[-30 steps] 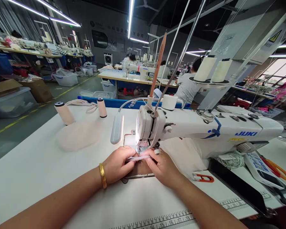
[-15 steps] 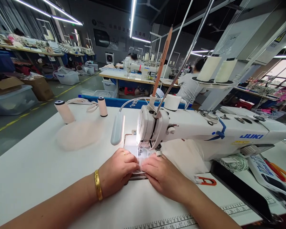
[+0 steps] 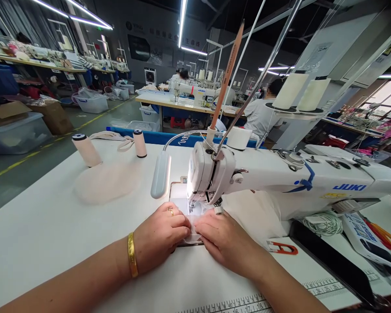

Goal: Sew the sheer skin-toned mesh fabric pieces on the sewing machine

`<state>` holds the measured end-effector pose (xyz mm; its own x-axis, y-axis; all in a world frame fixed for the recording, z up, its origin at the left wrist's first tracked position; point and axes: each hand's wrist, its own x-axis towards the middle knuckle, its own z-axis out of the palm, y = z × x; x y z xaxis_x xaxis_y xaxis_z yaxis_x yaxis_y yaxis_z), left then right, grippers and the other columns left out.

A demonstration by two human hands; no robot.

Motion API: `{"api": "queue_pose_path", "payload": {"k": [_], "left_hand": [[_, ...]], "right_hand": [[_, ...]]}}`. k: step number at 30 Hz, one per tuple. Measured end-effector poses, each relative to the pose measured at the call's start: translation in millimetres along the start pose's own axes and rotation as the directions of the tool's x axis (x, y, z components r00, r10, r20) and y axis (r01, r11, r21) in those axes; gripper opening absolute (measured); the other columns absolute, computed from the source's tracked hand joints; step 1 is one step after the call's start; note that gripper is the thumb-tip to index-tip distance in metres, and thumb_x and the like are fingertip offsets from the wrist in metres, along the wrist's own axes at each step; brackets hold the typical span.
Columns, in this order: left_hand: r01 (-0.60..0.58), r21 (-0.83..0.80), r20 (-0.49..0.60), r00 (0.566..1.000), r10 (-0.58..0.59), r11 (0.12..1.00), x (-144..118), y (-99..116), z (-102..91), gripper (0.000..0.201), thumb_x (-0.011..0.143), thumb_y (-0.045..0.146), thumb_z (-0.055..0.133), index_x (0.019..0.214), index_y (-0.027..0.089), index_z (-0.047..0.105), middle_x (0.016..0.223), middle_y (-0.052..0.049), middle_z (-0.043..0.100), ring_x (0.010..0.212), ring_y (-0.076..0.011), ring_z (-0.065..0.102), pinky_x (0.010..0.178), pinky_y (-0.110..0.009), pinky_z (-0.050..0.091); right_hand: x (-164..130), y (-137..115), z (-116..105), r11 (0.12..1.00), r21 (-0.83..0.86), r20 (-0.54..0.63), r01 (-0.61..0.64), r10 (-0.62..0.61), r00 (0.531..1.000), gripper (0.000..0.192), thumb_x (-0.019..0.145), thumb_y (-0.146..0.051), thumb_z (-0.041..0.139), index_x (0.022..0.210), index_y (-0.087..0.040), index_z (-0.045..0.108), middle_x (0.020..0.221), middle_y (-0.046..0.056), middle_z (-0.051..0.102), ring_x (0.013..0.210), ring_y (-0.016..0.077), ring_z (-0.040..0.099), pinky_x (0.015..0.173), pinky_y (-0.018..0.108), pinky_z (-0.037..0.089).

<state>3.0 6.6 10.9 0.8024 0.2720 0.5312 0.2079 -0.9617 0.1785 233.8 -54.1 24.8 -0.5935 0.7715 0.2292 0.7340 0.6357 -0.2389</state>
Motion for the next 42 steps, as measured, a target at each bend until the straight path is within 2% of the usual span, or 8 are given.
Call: {"api": "queue_pose_path", "payload": {"k": [6, 11, 17, 22, 28, 31, 34, 42], "left_hand": [[-0.007, 0.019, 0.035, 0.999, 0.006, 1.0, -2, 5, -4.2, 0.026, 0.095, 0.004, 0.048, 0.1, 0.022, 0.066, 0.093, 0.0, 0.076, 0.075, -0.0158, 0.066, 0.095, -0.041, 0.038], [0.012, 0.023, 0.035, 0.999, -0.013, 1.0, -5, 5, -3.2, 0.028, 0.094, 0.003, 0.048, 0.1, 0.023, 0.066, 0.094, 0.002, 0.076, 0.074, -0.0151, 0.066, 0.099, -0.042, 0.035], [0.016, 0.044, 0.004, 1.0, -0.016, 0.999, -4, -2, 0.1, 0.031, 0.087, -0.001, 0.048, 0.099, 0.021, 0.067, 0.095, 0.0, 0.077, 0.073, -0.016, 0.064, 0.092, -0.041, 0.038], [0.011, 0.087, -0.009, 1.0, -0.01, 0.996, -2, -7, 1.7, 0.028, 0.093, 0.003, 0.047, 0.099, 0.02, 0.068, 0.096, -0.001, 0.077, 0.073, -0.0163, 0.063, 0.091, -0.041, 0.041], [-0.004, 0.076, 0.018, 1.0, 0.003, 0.997, -2, -5, -0.1, 0.028, 0.091, 0.002, 0.049, 0.103, 0.02, 0.068, 0.099, -0.002, 0.077, 0.079, -0.018, 0.066, 0.088, -0.04, 0.043], [-0.003, 0.062, 0.028, 1.0, 0.001, 0.998, -2, -4, -1.2, 0.027, 0.092, 0.002, 0.049, 0.103, 0.019, 0.067, 0.099, -0.003, 0.077, 0.08, -0.0183, 0.067, 0.087, -0.039, 0.044], [0.001, 0.068, 0.011, 1.0, -0.002, 0.998, -1, -6, -1.5, 0.027, 0.094, 0.002, 0.048, 0.1, 0.019, 0.068, 0.097, -0.002, 0.077, 0.078, -0.0175, 0.065, 0.087, -0.039, 0.044], [0.025, 0.078, -0.026, 0.999, -0.023, 0.997, 2, -11, -1.4, 0.028, 0.094, 0.002, 0.046, 0.094, 0.019, 0.069, 0.096, -0.002, 0.078, 0.077, -0.0176, 0.065, 0.086, -0.038, 0.045]], "right_hand": [[-1, -3, -2, 0.998, -0.041, -0.013, 0.041, -0.041, 0.999, 0.019, 0.094, -0.005, 0.054, 0.096, -0.022, 0.062, 0.092, 0.004, 0.068, 0.088, 0.0214, 0.059, 0.077, 0.034, 0.043], [-2, -3, 0, 0.999, -0.039, -0.023, 0.028, -0.029, 0.999, 0.02, 0.095, -0.007, 0.054, 0.1, -0.023, 0.064, 0.092, 0.004, 0.069, 0.088, 0.0221, 0.06, 0.079, 0.035, 0.044], [0, 1, 6, 0.999, -0.041, -0.059, -0.001, -0.002, 0.998, 0.02, 0.096, -0.007, 0.054, 0.1, -0.024, 0.064, 0.09, 0.004, 0.067, 0.087, 0.0228, 0.059, 0.076, 0.035, 0.045], [2, 4, 9, 0.999, -0.049, -0.093, -0.015, 0.011, 0.996, 0.024, 0.094, -0.004, 0.053, 0.103, -0.024, 0.064, 0.093, 0.005, 0.068, 0.09, 0.0232, 0.059, 0.077, 0.034, 0.046], [2, 3, 10, 0.999, -0.048, -0.081, -0.024, 0.021, 0.997, 0.024, 0.094, -0.003, 0.051, 0.102, -0.023, 0.064, 0.095, 0.006, 0.068, 0.091, 0.0239, 0.06, 0.076, 0.035, 0.047], [1, 3, 11, 0.999, -0.043, -0.088, -0.021, 0.017, 0.996, 0.028, 0.094, -0.003, 0.049, 0.108, -0.023, 0.064, 0.096, 0.007, 0.068, 0.092, 0.0249, 0.06, 0.077, 0.037, 0.049], [1, 4, 12, 0.999, -0.043, -0.101, -0.023, 0.018, 0.995, 0.031, 0.095, -0.003, 0.049, 0.112, -0.024, 0.064, 0.097, 0.007, 0.069, 0.092, 0.0252, 0.061, 0.078, 0.038, 0.05], [5, 4, 13, 0.998, -0.028, -0.123, -0.054, 0.05, 0.991, 0.028, 0.095, -0.003, 0.049, 0.108, -0.022, 0.065, 0.101, 0.008, 0.07, 0.096, 0.0258, 0.061, 0.08, 0.038, 0.052]]}}
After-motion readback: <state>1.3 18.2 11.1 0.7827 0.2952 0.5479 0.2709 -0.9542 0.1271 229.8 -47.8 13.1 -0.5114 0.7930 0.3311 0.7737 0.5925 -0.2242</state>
